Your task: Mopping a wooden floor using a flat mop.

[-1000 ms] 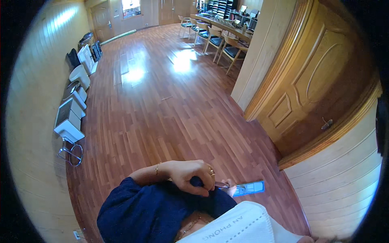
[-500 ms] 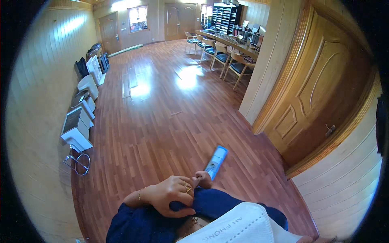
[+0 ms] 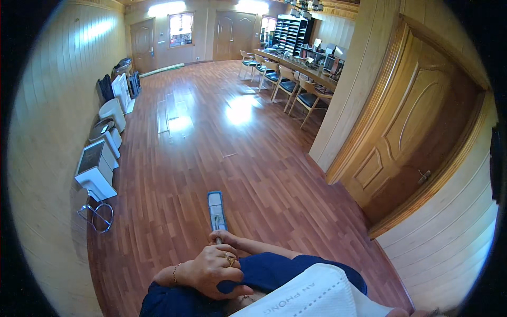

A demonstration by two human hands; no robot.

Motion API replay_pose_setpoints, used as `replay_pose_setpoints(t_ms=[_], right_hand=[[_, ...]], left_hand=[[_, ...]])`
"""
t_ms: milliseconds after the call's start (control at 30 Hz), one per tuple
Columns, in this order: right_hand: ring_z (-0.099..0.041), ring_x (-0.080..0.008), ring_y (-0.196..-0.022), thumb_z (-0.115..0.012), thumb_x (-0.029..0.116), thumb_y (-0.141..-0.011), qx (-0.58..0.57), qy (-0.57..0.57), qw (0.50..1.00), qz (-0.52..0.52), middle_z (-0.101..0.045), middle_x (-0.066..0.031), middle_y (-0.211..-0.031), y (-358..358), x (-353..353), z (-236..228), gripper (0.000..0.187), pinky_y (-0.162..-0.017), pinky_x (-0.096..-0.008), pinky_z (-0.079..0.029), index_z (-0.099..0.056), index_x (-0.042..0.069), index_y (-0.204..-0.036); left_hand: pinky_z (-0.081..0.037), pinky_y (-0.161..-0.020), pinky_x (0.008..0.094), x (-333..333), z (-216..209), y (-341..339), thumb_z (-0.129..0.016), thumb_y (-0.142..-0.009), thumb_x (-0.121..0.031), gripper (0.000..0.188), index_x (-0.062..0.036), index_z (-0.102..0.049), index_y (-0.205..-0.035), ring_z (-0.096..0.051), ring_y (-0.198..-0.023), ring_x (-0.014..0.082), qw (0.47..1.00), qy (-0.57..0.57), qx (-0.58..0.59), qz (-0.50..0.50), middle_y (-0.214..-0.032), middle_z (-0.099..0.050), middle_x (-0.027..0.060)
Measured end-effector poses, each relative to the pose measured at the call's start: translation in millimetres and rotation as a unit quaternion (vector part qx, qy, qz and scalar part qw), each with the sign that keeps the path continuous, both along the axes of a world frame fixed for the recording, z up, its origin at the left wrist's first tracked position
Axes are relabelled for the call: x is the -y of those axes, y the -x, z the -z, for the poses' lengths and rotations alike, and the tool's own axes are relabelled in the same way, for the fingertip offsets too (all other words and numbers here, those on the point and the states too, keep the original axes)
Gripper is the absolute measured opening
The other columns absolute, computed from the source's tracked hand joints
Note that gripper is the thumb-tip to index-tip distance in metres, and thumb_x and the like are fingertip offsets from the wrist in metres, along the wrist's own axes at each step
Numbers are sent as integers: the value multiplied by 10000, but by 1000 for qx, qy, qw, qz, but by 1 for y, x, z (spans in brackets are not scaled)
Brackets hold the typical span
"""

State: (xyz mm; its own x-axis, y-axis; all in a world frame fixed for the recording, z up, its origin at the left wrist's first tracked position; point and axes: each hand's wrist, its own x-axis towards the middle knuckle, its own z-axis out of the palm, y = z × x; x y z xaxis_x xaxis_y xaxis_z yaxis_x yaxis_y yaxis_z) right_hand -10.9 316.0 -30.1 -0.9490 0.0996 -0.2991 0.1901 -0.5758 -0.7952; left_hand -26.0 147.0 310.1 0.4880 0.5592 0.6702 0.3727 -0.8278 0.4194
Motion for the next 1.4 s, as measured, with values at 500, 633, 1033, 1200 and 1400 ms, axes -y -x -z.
replay_pose_setpoints(t_ms=[500,633,1033,1200,1400], right_hand=[[-603,-344,-669,-682,207,-739,6,-671,732,114,-603,-197,-715,-108,-9,-16,183,-578,-399,-463,-619,36,-719],[-564,-376,-640,-670,218,-760,39,-591,780,203,-541,-220,-671,-194,9,-8,243,-573,-425,-444,-570,15,-672],[-539,-222,-592,-618,282,-740,229,-607,621,441,-559,-115,-603,-438,113,72,283,-554,-378,-411,-525,55,-600],[-372,-103,-522,-598,238,-815,-68,-91,740,663,-351,49,-579,-502,179,92,356,-462,-284,-323,-363,174,-556],[-444,-109,-571,-704,56,-741,179,-228,650,703,-427,13,-583,-531,255,103,282,-489,-283,-380,-460,102,-606]], left_hand=[[-452,-673,350,-10,-21,-30,-807,-739,-251,286,-115,-564,-672,-528,-532,241,991,13,46,125,-556,-504,53],[-445,-646,371,-10,-7,-62,-791,-751,-232,278,-99,-558,-678,-544,-574,270,972,23,86,217,-566,-489,68],[-436,-818,434,-7,69,-192,-769,-765,-219,235,-147,-549,-723,-582,-627,193,906,28,161,390,-680,-578,-37],[-411,-861,461,19,94,-224,-759,-748,-139,201,-149,-558,-753,-609,-681,191,905,86,135,394,-704,-603,-25],[-331,-939,437,32,108,-228,-705,-781,-105,109,-116,-613,-839,-622,-719,170,876,176,59,445,-744,-645,-7]])
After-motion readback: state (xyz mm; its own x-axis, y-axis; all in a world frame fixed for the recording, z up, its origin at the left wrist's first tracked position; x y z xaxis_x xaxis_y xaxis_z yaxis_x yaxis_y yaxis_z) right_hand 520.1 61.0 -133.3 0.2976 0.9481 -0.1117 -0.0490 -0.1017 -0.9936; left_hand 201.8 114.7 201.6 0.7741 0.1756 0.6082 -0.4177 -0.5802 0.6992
